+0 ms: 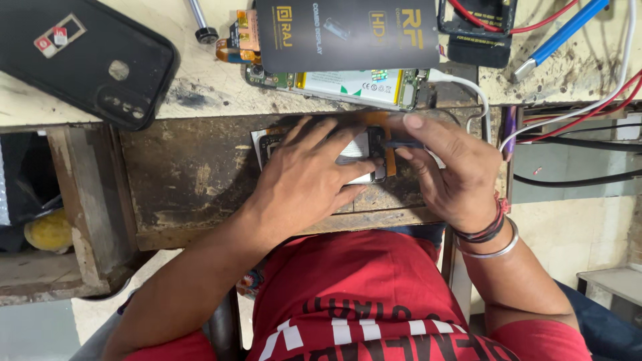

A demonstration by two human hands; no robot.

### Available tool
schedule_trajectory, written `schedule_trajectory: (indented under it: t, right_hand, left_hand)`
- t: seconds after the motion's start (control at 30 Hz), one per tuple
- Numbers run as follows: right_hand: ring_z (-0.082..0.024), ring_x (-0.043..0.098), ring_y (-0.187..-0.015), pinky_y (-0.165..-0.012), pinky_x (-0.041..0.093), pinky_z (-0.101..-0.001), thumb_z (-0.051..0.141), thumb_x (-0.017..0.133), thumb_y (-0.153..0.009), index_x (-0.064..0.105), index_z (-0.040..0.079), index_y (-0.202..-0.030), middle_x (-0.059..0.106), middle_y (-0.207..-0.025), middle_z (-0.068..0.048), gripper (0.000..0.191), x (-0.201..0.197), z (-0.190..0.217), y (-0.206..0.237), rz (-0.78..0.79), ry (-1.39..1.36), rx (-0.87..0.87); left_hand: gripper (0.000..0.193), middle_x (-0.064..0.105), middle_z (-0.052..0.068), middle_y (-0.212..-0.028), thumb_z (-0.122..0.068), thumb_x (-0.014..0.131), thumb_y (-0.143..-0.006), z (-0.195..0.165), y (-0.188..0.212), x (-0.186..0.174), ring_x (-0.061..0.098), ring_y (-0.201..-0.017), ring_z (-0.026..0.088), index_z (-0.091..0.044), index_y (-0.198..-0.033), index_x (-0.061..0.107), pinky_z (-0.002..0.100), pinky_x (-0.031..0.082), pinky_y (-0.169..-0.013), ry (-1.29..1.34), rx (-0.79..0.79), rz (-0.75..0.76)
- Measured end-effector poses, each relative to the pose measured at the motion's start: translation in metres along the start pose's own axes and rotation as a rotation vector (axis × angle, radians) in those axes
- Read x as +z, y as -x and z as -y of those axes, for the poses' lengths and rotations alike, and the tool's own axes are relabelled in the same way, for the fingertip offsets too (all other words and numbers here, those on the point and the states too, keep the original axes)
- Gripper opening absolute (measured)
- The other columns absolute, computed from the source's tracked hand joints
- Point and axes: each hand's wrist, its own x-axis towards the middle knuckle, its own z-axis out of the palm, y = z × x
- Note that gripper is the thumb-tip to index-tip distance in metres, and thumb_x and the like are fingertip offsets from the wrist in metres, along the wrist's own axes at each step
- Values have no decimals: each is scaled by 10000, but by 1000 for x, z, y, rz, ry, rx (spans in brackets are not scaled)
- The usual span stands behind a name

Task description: The person pries open the screen of a smartphone on a repair bench using a pry tool, working around the display and battery. They then press a new display assembly onto the phone body, peel the protective film from the new screen, and align the parts on the bench.

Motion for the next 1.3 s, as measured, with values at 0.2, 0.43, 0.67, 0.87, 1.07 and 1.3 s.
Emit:
schedule_trajectory:
  t: [0.2,0.43,0.67,0.87,1.07,1.3]
  right_hand:
    - [-254,756,-860,-750,575,-324,60,915,-867,653,42,-1294,766,-975,-126,501,-2,4,4,-34,174,71]
    - [-242,787,-913,-796,623,-299,-21,830,-938,634,67,-1287,771,-1049,-121,410,-6,5,14,-4,-8,54]
    - [-271,776,-971,-810,626,-314,-87,769,-941,600,24,-1237,753,-1067,-143,359,-1,1,16,-11,-57,6]
    - [-311,750,-937,-798,591,-365,-61,789,-857,607,0,-1143,736,-1028,-184,345,-1,2,17,-62,-2,39]
    - [-260,784,-959,-827,621,-321,-41,827,-914,627,15,-1216,750,-1049,-140,366,1,2,19,-63,3,122]
    - [-214,785,-961,-807,618,-294,-21,853,-948,570,93,-1309,770,-1051,-95,472,3,-2,27,-37,74,85]
  left_hand:
    - [363,610,109,-1371,-411,768,-832,-5,3,-3,558,-1295,367,-283,-1171,777,566,405,-1112,17,58,16]
    - [374,611,131,-1340,-413,764,-821,-6,4,-3,560,-1271,377,-278,-1169,779,596,404,-1100,-2,93,53]
    - [366,613,125,-1342,-412,758,-845,-5,4,-2,549,-1302,363,-292,-1191,767,588,402,-1120,5,83,91]
    - [376,621,118,-1333,-416,754,-846,-5,4,-1,538,-1311,359,-308,-1206,765,585,400,-1124,14,85,88]
    - [358,612,130,-1364,-410,759,-839,-6,4,-1,533,-1311,364,-302,-1180,771,586,402,-1103,-9,102,53]
    - [372,613,126,-1367,-403,761,-839,-7,6,-1,536,-1321,356,-295,-1194,771,569,406,-1119,-14,96,58]
